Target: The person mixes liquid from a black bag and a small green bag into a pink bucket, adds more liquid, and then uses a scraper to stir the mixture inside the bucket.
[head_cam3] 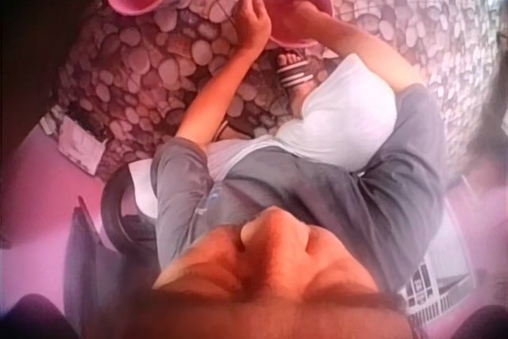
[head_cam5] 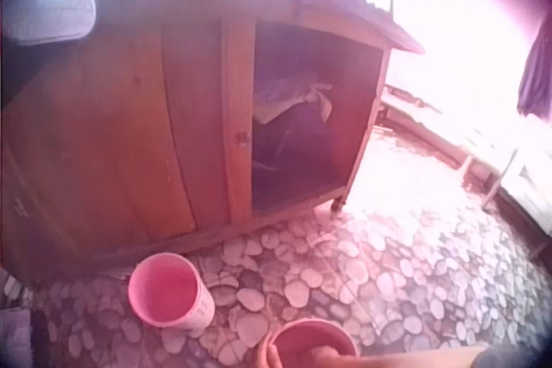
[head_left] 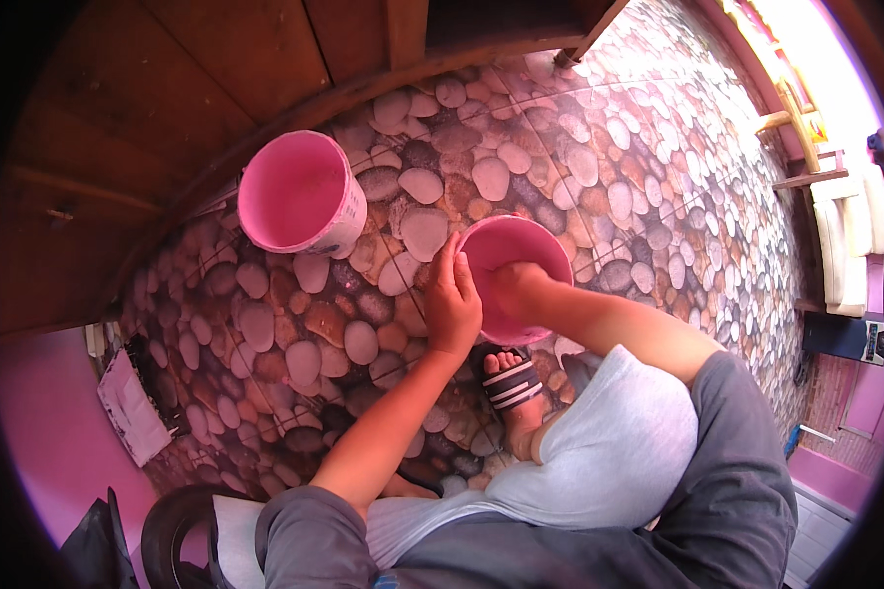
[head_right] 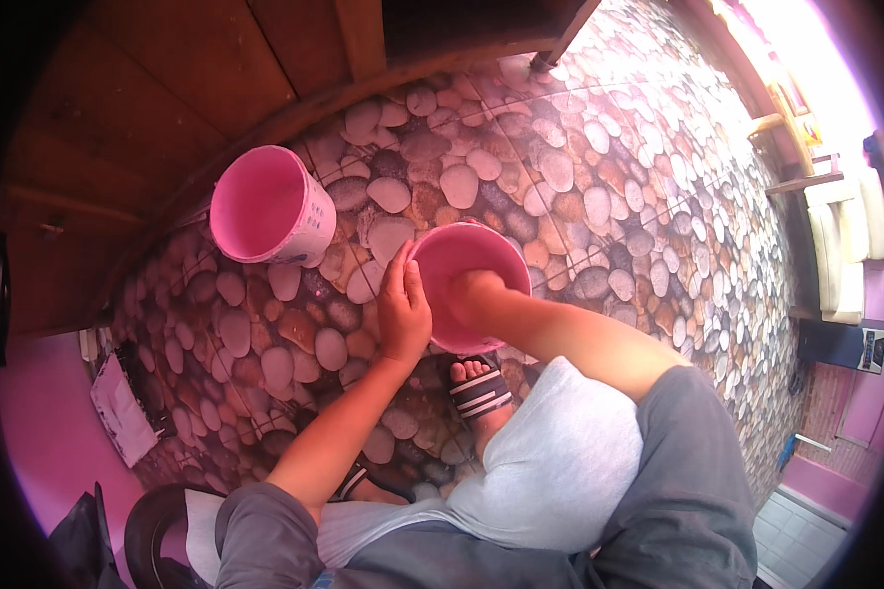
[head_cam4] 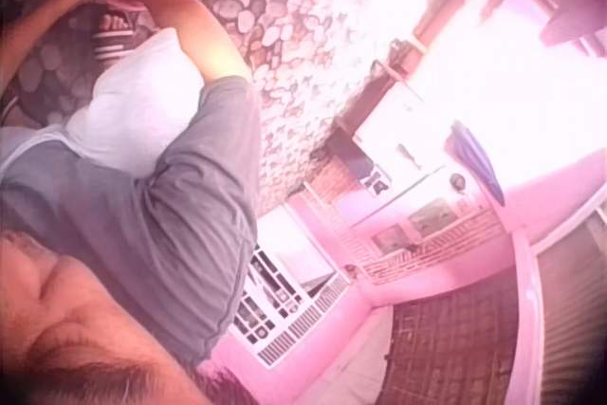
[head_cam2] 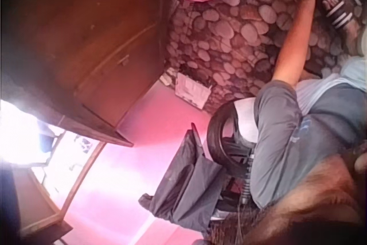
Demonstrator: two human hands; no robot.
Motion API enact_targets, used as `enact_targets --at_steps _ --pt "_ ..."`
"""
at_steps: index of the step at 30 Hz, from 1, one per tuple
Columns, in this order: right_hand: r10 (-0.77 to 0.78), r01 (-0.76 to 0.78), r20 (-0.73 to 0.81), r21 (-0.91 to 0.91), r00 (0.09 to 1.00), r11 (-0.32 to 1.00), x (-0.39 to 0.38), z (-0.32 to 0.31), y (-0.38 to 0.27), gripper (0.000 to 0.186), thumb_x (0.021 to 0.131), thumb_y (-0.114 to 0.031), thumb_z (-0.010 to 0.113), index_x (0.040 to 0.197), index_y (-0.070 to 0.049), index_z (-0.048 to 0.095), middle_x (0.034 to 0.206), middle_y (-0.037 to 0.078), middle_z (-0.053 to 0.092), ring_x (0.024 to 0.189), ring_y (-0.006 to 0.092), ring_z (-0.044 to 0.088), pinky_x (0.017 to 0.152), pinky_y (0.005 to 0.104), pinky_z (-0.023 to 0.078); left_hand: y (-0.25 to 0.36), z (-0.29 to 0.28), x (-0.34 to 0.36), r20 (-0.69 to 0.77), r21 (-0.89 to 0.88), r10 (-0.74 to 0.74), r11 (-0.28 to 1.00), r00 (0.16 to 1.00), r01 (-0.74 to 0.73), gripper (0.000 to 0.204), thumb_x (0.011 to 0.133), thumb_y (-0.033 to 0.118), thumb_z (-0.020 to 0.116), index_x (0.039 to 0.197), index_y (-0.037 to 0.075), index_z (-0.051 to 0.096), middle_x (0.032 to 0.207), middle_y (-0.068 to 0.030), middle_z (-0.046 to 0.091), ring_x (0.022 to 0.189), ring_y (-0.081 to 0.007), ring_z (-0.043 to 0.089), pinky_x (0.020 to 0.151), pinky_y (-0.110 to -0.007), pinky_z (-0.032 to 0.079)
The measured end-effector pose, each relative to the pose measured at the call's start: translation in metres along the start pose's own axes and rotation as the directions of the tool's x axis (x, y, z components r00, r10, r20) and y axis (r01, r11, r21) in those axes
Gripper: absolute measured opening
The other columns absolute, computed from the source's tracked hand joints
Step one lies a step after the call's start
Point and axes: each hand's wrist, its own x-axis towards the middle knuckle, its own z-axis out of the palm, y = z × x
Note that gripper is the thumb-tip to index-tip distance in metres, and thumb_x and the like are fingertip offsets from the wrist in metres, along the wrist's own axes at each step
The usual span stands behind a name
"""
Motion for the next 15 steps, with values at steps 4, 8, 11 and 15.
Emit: enact_targets --at_steps 4,8,11,15 --pt "-0.167 0.195 -0.188 0.142 0.968 0.97 -0.001 0.012 0.021 0.026 0.086 -0.025 0.055 0.089 -0.006 0.072 0.085 0.018 0.071 0.079 0.0304 0.072 0.069 0.0433 0.057 0.003 0.003 -0.002 -0.004 -0.019 -0.001 1.0 1.0 0.001 0.038 0.104 0.019 0.039 0.133 -0.003 0.049 0.128 -0.0238 0.057 0.118 -0.0377 0.055 0.1 -0.042 0.043" --pt "0.036 -0.032 -0.136 0.035 0.99 0.999 0.009 0.036 0.032 0.026 0.086 -0.027 0.056 0.085 -0.008 0.073 0.083 0.017 0.071 0.078 0.0313 0.071 0.07 0.0427 0.057 -0.005 -0.001 -0.01 -0.006 -0.118 -0.081 0.99 0.997 0.08 0.04 0.105 0.02 0.036 0.136 -0.003 0.046 0.134 -0.0219 0.052 0.125 -0.0345 0.049 0.105 -0.04 0.039" --pt "-0.025 0.023 -0.095 -0.023 0.995 0.999 0.014 0.008 0.019 0.026 0.085 -0.027 0.056 0.082 -0.008 0.073 0.085 0.019 0.071 0.079 0.0322 0.071 0.072 0.043 0.057 -0.011 -0.007 -0.01 0.002 -0.223 -0.056 0.973 0.998 0.054 0.042 0.105 0.021 0.035 0.138 -0.003 0.044 0.137 -0.0221 0.05 0.127 -0.0329 0.047 0.107 -0.039 0.037" --pt "0.101 -0.026 -0.293 0.249 0.951 0.968 0.019 0.016 0.005 0.024 0.085 -0.023 0.055 0.084 -0.007 0.074 0.089 0.021 0.07 0.079 0.0322 0.071 0.071 0.0431 0.056 -0.014 -0.007 -0.009 0.015 -0.109 0.006 0.994 1.0 -0.005 0.044 0.105 0.023 0.032 0.138 -0.005 0.043 0.137 -0.0209 0.05 0.126 -0.0297 0.049 0.106 -0.037 0.037"
